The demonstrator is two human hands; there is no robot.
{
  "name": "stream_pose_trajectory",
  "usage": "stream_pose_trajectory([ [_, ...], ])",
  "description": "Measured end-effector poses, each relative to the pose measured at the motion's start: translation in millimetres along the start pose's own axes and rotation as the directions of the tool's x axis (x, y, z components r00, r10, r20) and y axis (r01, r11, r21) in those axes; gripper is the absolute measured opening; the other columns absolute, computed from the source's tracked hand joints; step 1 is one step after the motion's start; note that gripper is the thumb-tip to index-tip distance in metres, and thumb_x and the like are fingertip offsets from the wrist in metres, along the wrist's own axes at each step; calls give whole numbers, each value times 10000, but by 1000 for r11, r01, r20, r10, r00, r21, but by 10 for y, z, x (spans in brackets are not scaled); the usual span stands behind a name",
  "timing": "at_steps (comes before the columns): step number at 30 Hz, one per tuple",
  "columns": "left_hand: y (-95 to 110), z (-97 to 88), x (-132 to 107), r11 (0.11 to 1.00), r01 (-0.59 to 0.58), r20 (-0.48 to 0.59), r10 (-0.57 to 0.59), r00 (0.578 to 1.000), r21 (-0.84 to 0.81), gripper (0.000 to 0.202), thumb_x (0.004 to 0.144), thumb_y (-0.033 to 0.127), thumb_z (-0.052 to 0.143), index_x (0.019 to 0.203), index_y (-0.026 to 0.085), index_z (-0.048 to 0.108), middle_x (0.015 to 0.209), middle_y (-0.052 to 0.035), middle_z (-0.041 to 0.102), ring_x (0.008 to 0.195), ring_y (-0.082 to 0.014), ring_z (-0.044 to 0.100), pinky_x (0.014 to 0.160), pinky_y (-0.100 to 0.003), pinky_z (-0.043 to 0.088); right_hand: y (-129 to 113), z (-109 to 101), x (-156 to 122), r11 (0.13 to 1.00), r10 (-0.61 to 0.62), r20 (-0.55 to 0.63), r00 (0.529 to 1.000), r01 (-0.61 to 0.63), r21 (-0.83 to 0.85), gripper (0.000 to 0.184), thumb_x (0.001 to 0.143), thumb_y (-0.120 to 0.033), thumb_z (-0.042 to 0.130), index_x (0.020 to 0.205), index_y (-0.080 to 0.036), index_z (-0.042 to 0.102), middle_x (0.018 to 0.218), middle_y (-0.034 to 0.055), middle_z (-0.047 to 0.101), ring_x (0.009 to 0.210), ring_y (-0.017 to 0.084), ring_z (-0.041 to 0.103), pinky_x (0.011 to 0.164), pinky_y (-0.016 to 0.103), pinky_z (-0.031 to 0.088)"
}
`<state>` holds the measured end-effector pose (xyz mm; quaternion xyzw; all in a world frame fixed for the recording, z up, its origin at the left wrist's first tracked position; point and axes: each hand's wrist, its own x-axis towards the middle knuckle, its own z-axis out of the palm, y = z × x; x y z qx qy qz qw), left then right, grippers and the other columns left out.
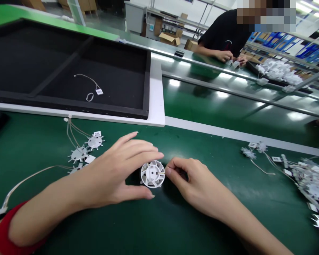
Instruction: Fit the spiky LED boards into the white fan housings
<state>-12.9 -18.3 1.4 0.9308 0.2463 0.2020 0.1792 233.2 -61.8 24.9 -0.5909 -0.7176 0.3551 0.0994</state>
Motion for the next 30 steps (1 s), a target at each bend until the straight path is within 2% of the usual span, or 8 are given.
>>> stream_pose_trajectory([
  [4,-126,-228,-66,961,278,83,-278,957,9,733,909,652,745,1533,365,490,1479,-58,638,1285,-406,669,943,-523,622,91,-35,-13,995,-89,-48,995,86,-60,283,1034,-288,504,785,-248,631,785,16,714,731,217,642,711,373,460],
  [6,-178,-282,-85,910,415,152,-412,898,16,741,879,710,721,1513,374,535,1401,-54,694,1146,-422,735,856,-546,644,143,-49,-15,981,-186,-141,972,177,-75,232,1035,-270,515,869,-249,676,1042,68,764,985,273,707,848,440,520],
  [8,-203,-273,-91,875,483,181,-477,860,12,753,878,749,695,1510,370,542,1412,-53,700,1169,-425,728,915,-579,633,182,-54,-8,965,-263,-253,931,252,-76,188,1041,-250,520,997,-246,703,1255,104,733,1184,297,685,945,479,541],
  [12,-150,-136,-75,891,450,179,-433,884,-66,616,1038,604,563,1601,413,400,1619,-8,549,1440,-351,576,1173,-539,517,219,-30,40,909,-409,-345,845,409,-76,226,1052,-180,532,1224,-217,675,1268,105,747,1200,241,703,979,414,578],
  [16,-28,33,-23,895,430,81,-423,902,-115,603,1078,428,492,1645,416,288,1748,-35,323,1533,-353,469,1148,-480,551,233,27,118,885,-461,-329,824,456,-100,273,1038,-182,599,1296,-175,689,1346,133,737,1243,247,707,1013,396,587],
  [22,-13,162,61,880,437,-89,-458,884,-186,654,976,479,707,1543,319,424,1410,-91,626,1302,-360,659,1016,-491,625,201,84,249,877,-479,-366,798,451,-165,282,982,-202,715,1261,-164,725,1217,123,806,1124,291,756,995,482,565],
  [28,-12,192,71,908,354,-86,-380,921,-224,539,1040,451,638,1525,321,440,1467,-67,660,1329,-301,668,1098,-446,582,175,91,316,876,-477,-424,770,454,-161,161,1014,-184,628,1018,-181,789,1073,111,819,974,265,767,850,441,573],
  [30,1,194,76,912,343,-84,-369,926,-227,505,1046,449,624,1506,316,462,1464,-65,665,1323,-296,674,1090,-433,587,161,86,308,878,-470,-417,778,459,-133,174,993,-182,621,1067,-162,777,1052,109,820,959,257,770,826,418,583],
])
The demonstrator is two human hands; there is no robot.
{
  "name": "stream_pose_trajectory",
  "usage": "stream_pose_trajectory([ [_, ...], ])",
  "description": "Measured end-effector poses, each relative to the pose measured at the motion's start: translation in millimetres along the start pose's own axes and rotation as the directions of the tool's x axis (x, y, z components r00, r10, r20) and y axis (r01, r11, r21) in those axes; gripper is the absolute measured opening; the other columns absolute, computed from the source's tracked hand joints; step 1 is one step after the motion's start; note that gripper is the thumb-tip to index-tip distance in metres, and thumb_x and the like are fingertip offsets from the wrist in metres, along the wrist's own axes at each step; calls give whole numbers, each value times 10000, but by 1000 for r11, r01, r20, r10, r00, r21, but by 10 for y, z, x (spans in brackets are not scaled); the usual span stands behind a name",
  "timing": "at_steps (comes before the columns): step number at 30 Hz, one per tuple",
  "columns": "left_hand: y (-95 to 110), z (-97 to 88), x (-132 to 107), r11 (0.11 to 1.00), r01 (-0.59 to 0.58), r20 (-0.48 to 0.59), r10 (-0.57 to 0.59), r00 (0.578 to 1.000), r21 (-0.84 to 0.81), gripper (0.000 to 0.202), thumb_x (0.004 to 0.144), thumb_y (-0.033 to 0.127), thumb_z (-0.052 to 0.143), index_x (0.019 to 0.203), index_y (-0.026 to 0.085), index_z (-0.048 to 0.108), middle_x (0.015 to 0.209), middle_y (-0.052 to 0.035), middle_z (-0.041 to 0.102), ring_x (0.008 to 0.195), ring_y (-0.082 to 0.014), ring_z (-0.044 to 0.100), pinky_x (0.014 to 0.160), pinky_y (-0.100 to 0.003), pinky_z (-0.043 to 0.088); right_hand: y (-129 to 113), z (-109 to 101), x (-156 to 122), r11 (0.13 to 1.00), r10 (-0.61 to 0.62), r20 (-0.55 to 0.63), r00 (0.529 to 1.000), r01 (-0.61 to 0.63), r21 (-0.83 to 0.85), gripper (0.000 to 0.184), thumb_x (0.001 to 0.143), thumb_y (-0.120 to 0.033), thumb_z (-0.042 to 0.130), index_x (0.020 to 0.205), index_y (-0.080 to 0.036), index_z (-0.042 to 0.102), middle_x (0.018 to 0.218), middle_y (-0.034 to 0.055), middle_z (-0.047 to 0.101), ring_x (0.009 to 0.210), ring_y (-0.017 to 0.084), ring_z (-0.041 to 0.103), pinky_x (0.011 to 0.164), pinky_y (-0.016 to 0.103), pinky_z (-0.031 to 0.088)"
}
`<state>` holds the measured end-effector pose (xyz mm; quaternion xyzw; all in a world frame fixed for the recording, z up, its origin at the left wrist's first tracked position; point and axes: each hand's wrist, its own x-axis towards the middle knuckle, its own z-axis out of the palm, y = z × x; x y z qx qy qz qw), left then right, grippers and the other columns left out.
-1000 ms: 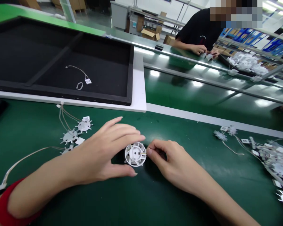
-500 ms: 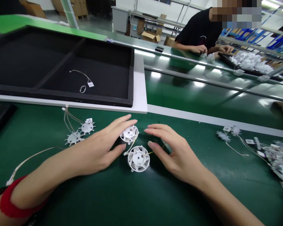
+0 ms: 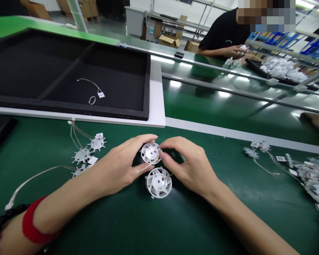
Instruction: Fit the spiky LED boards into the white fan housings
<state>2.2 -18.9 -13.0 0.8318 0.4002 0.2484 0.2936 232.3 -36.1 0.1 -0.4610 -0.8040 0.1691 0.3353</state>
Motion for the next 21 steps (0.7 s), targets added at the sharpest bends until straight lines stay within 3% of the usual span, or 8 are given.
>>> stream_pose_trajectory([
  [2,9,2,4,1000,-6,3,6,1000,0,489,1049,461,616,1493,314,474,1451,-60,672,1306,-289,685,1086,-425,588,-17,-3,0,1000,3,21,1000,-3,24,208,957,-198,648,1118,-160,773,1103,115,813,986,261,769,839,413,589],
  [5,12,7,6,1000,-8,10,8,1000,10,485,1046,448,620,1493,324,477,1467,-47,669,1316,-285,679,1088,-421,583,-21,11,2,998,39,17,999,-40,51,154,952,-234,657,1011,-193,794,1106,102,811,964,249,764,845,401,585],
  [14,13,5,5,999,-26,27,25,999,45,453,1027,351,632,1467,324,524,1433,-13,698,1305,-275,682,1135,-427,547,0,-40,55,939,328,-27,944,-323,121,173,959,-264,644,839,-209,756,785,20,800,694,177,719,632,284,538],
  [18,18,-6,17,998,-39,33,38,999,58,428,1030,352,628,1450,310,552,1429,-36,700,1304,-289,681,1134,-442,541,-6,-77,61,929,354,11,935,-353,111,203,961,-264,640,808,-202,758,748,15,798,656,173,714,579,271,517],
  [21,23,-15,25,996,-53,37,51,998,65,406,1031,348,619,1432,304,565,1427,-42,699,1305,-291,678,1127,-437,541,34,-92,48,947,305,32,952,-306,102,208,985,-249,627,820,-199,744,768,21,796,676,176,724,595,275,539],
])
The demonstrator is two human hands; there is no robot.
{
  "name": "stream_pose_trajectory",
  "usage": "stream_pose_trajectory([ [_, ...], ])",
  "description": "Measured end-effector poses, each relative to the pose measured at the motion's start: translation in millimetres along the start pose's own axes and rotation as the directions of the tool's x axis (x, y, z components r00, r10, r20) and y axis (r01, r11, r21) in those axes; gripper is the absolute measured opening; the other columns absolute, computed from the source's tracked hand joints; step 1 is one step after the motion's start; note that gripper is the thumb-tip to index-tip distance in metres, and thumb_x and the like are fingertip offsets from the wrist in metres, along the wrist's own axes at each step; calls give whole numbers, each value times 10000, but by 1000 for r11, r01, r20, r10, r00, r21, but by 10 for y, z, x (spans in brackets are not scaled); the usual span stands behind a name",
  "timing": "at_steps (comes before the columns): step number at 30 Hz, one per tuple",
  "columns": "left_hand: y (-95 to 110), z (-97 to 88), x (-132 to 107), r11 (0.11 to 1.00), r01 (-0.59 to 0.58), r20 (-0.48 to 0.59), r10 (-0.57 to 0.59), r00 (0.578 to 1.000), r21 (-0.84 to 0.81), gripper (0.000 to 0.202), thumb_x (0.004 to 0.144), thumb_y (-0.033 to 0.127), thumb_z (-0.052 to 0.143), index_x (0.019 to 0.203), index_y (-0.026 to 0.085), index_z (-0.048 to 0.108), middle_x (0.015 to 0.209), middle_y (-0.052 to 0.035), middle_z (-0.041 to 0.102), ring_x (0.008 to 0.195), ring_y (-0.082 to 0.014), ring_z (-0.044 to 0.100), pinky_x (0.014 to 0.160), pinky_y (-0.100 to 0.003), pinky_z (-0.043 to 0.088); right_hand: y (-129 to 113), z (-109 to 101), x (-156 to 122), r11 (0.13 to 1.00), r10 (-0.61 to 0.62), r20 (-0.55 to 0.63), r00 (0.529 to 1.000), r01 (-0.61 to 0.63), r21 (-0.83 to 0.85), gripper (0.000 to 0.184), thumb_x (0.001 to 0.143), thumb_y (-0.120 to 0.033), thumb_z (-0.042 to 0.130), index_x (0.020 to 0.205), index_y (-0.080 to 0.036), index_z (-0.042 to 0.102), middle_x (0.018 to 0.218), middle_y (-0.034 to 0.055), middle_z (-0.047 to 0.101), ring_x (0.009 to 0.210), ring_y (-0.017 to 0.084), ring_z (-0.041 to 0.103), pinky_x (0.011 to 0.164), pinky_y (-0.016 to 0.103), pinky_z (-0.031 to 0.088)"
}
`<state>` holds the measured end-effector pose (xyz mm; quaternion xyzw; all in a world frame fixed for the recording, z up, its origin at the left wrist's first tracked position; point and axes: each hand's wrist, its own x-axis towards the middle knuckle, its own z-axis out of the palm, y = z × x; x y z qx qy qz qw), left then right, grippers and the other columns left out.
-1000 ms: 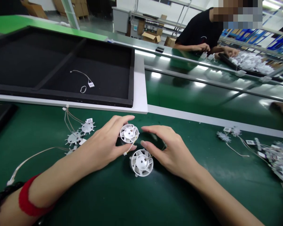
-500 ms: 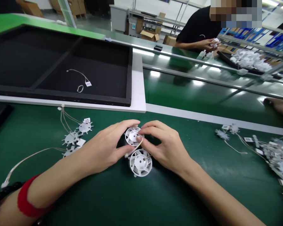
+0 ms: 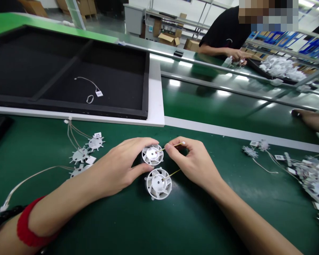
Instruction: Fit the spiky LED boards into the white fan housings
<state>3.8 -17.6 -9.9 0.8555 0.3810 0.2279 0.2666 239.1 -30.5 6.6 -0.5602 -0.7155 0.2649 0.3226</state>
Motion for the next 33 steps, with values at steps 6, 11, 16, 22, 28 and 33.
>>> stream_pose_trajectory([
  [6,-1,-17,9,999,-35,14,35,999,-4,350,1036,318,617,1384,301,575,1401,-38,702,1277,-274,683,1101,-423,546,186,-81,19,935,-354,94,931,355,0,157,1003,-238,681,1131,-230,773,1193,80,791,1086,223,746,950,364,595],
  [11,-7,-25,7,989,-149,54,149,987,-2,350,1049,272,607,1392,308,552,1390,-19,714,1333,-262,660,1247,-482,427,223,-165,33,859,-492,142,859,505,-85,186,1042,-206,636,1029,-257,815,1209,102,785,1066,253,746,928,422,586],
  [16,6,-61,18,986,-164,127,161,979,12,398,1038,233,624,1424,290,545,1427,-41,708,1367,-265,649,1276,-499,407,186,-161,27,851,-504,166,847,521,-73,149,1033,-239,661,968,-250,795,1191,94,779,1025,241,750,893,392,588],
  [22,12,-64,21,980,-197,112,194,975,18,437,1038,235,640,1455,294,520,1439,-36,701,1369,-258,650,1283,-491,404,104,-63,5,961,-277,113,954,273,47,151,985,-238,669,834,-231,677,1091,71,768,991,215,736,887,376,575],
  [28,18,-59,30,982,-189,109,187,976,5,388,1031,204,642,1394,282,530,1401,-17,713,1323,-227,670,1304,-490,369,23,-4,-1,987,36,115,993,-54,154,275,926,-322,650,676,-226,588,978,69,731,982,222,714,862,380,574],
  [33,33,-51,27,980,-199,99,197,975,18,357,1019,168,632,1358,240,542,1388,-49,713,1327,-243,667,1293,-508,390,12,29,17,962,200,140,970,-222,161,309,850,-382,627,590,-233,552,938,94,694,1057,293,683,869,446,546],
])
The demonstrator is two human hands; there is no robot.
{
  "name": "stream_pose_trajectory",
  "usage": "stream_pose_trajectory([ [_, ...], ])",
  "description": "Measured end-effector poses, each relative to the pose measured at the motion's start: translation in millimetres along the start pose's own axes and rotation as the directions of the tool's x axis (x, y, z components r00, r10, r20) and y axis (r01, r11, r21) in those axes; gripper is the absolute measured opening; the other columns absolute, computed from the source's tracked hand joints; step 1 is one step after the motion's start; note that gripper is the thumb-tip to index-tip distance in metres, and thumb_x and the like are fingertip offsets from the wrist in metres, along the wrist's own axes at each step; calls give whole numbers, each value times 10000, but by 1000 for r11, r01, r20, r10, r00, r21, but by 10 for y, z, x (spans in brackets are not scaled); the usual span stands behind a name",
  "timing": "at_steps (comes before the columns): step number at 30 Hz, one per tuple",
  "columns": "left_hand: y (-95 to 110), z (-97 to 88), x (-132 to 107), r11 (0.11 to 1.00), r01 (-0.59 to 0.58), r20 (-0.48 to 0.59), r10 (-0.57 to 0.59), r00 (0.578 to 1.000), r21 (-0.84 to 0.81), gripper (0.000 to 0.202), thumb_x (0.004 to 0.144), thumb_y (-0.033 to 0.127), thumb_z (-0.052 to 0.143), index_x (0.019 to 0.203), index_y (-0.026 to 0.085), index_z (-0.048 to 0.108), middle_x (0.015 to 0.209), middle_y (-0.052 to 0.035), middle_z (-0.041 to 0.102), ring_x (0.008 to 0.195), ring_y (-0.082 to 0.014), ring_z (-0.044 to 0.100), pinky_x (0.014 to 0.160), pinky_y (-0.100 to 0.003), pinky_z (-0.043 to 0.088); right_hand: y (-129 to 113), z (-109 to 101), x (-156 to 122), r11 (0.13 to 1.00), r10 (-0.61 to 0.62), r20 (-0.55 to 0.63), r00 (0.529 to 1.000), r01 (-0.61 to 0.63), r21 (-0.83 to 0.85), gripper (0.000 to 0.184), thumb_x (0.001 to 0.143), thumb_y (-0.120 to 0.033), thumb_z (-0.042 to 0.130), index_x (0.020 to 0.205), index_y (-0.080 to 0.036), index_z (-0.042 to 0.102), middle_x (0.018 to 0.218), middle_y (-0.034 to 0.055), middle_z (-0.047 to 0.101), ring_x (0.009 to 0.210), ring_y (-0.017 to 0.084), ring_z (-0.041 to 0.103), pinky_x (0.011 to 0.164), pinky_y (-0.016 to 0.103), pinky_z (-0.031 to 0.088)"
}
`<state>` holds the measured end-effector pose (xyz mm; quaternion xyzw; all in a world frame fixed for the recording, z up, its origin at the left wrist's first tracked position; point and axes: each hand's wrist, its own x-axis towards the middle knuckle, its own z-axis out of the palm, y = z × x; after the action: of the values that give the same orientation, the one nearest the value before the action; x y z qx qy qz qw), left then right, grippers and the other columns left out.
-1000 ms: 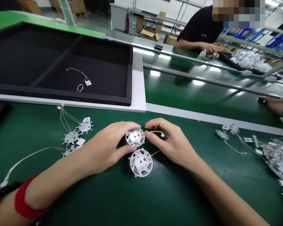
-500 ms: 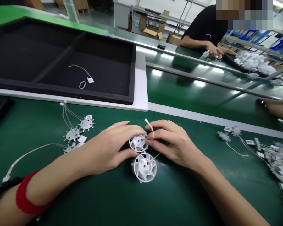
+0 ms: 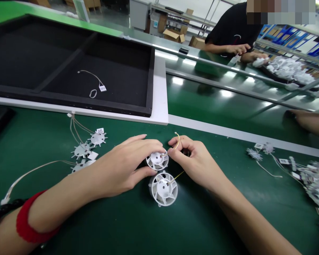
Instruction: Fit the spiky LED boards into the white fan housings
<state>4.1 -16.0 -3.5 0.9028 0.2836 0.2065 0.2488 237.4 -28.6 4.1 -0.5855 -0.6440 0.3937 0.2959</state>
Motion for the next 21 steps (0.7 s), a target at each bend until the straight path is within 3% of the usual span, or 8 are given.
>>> stream_pose_trajectory([
  [7,-14,3,-39,1000,-16,4,16,1000,23,373,1034,182,634,1372,270,503,1418,-29,685,1353,-224,647,1308,-486,368,-33,46,-16,997,76,-24,997,-76,-28,273,807,-381,608,585,-228,559,984,91,708,987,272,686,904,464,515],
  [11,-28,25,-35,999,-33,-4,33,999,40,364,1043,193,634,1371,270,496,1390,-23,698,1328,-223,660,1296,-516,381,-18,49,-3,995,58,-45,997,-61,-75,274,843,-365,607,609,-226,569,928,74,732,871,245,696,800,423,533],
  [14,-41,46,-33,994,-68,4,67,998,87,329,1077,194,567,1392,249,494,1370,-41,703,1360,-229,627,1292,-553,370,51,6,8,993,-8,-95,995,-3,-118,187,889,-394,624,815,-223,645,822,58,730,703,233,681,629,384,524],
  [16,-50,53,-33,985,-105,12,105,994,135,301,1105,200,503,1405,229,497,1380,-60,695,1384,-234,601,1289,-561,364,107,-48,-2,987,-91,-183,979,64,-150,250,903,-397,637,1058,-202,663,1012,116,765,864,284,733,711,432,566],
  [18,-55,53,-31,976,-134,8,135,991,173,292,1127,213,451,1416,214,496,1383,-71,691,1380,-233,598,1282,-552,372,151,-112,-27,942,-274,-262,925,204,-267,292,917,-330,659,1180,-204,659,1310,170,718,1208,334,688,977,514,534],
  [19,-56,50,-31,972,-142,5,144,990,185,292,1135,222,434,1421,212,494,1384,-72,690,1374,-231,601,1279,-544,377,165,-142,-43,871,-420,-255,871,308,-383,261,929,-273,669,1184,-216,673,1391,166,692,1329,339,629,1081,531,474],
  [21,-56,44,-31,970,-143,1,146,989,196,297,1143,236,417,1430,211,491,1391,-72,686,1369,-227,604,1278,-531,379,178,-192,-69,595,-701,-93,707,506,-624,170,962,-172,679,1118,-233,709,1387,132,723,1386,321,604,1171,520,393],
])
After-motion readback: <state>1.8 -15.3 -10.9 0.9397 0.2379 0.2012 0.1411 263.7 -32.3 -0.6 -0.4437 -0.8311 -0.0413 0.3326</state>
